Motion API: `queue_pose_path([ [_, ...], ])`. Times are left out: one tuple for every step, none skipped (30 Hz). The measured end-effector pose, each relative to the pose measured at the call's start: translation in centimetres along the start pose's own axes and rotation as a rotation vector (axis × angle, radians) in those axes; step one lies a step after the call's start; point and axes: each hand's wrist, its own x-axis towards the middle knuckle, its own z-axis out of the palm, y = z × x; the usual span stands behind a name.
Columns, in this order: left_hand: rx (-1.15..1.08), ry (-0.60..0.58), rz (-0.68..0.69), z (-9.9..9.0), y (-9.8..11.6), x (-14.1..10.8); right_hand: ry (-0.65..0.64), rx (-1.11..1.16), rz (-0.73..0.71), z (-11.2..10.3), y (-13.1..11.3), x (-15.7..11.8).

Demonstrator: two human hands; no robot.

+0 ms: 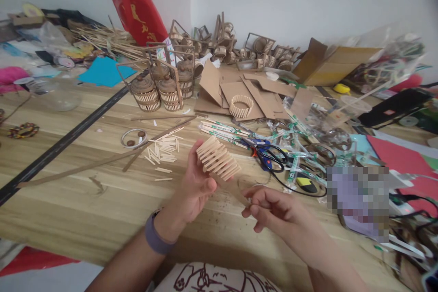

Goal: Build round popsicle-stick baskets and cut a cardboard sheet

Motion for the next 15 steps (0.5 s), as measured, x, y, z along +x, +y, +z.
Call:
queue_pose_path([
  [-0.001,0.004,-0.002,0.1,0.0,0.0,0.002,0.004,0.001,0.0,0.0,0.0],
  [-0.001,0.008,-0.002,0.1,0.0,0.0,0.004,0.008,0.003,0.0,0.1,0.0],
  [-0.001,0.011,-0.001,0.1,0.0,0.0,0.005,0.01,0.007,0.1,0.1,-0.1],
  [-0.002,0.013,-0.001,0.1,0.0,0.0,0.009,0.013,0.007,0.1,0.2,-0.1],
  [-0.001,0.014,-0.002,0.1,0.0,0.0,0.008,0.017,0.008,0.1,0.4,-0.1],
  [0.0,0.013,-0.004,0.1,0.0,0.0,0.005,0.021,0.006,0.1,0.6,-0.1],
  [0.003,0.012,-0.006,0.1,0.1,0.0,0.001,0.026,0.001,0.2,0.9,-0.1],
  [0.007,0.011,-0.009,0.1,0.1,0.0,-0.001,0.031,-0.004,0.2,1.1,0.0],
  [0.01,0.011,-0.01,0.1,0.1,0.0,-0.003,0.036,-0.009,0.2,1.4,0.0],
  [0.014,0.013,-0.012,0.1,0.1,0.0,-0.003,0.039,-0.012,0.2,1.5,0.0],
  [0.017,0.017,-0.014,0.2,0.1,0.0,-0.005,0.04,-0.014,0.3,1.7,0.0],
  [0.019,0.02,-0.013,0.2,0.1,0.0,-0.001,0.04,-0.017,0.3,1.7,0.0],
  [0.021,0.021,-0.014,0.3,0.1,0.0,-0.002,0.038,-0.015,0.3,1.7,0.0],
  [0.021,0.021,-0.014,0.3,0.1,0.0,-0.002,0.036,-0.012,0.3,1.7,0.1],
  [0.019,0.021,-0.012,0.3,0.1,0.0,-0.004,0.033,-0.007,0.4,1.6,0.1],
])
